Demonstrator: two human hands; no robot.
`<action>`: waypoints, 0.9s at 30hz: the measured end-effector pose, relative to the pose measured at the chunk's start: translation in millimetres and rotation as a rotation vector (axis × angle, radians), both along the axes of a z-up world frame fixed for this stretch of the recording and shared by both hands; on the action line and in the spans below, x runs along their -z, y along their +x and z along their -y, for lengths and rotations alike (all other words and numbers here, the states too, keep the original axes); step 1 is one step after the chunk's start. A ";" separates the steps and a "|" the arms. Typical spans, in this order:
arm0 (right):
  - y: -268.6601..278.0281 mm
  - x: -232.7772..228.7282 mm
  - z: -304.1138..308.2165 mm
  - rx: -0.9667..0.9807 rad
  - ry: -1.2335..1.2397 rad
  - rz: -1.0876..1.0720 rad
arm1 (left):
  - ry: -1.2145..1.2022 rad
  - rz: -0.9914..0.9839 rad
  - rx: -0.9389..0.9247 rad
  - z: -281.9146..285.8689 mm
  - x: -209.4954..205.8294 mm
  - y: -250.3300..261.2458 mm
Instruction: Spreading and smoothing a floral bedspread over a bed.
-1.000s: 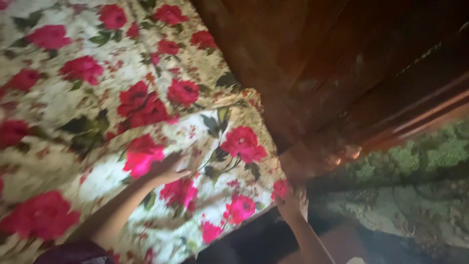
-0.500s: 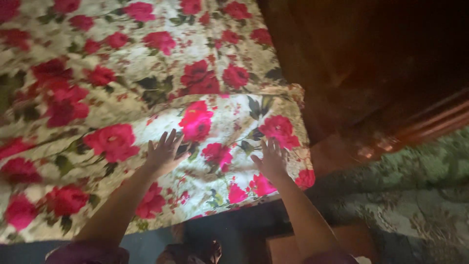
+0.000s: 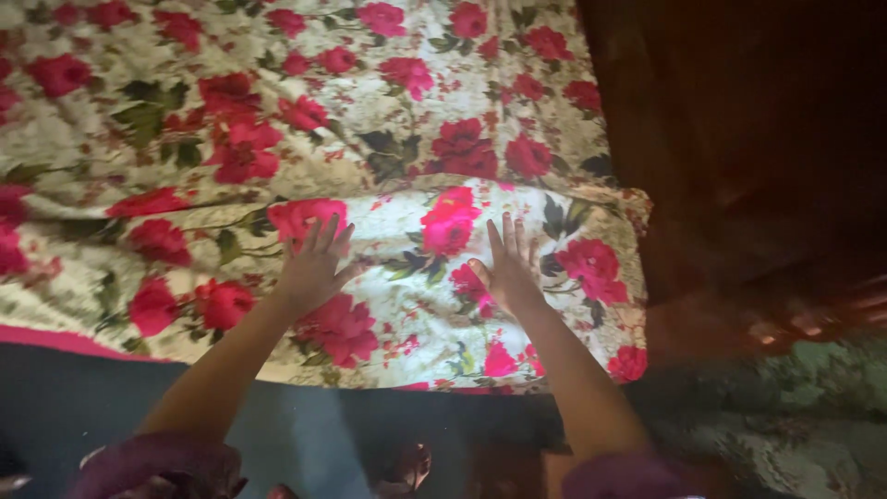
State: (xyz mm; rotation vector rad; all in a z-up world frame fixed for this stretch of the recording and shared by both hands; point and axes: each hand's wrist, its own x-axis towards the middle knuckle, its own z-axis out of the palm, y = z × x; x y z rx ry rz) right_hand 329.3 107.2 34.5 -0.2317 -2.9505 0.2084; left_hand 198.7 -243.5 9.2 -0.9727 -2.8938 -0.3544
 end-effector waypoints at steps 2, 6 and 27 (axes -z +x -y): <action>-4.3 -2.4 19.2 -0.015 -0.016 0.007 | 0.018 -0.013 -0.020 27.5 -2.9 -2.0; -20.0 -0.5 62.0 -0.088 0.055 -0.059 | -0.025 -0.004 -0.071 86.3 -11.5 -6.3; -108.5 14.5 391.1 -0.374 0.160 -0.048 | -0.072 -0.011 -0.262 433.1 -11.9 4.9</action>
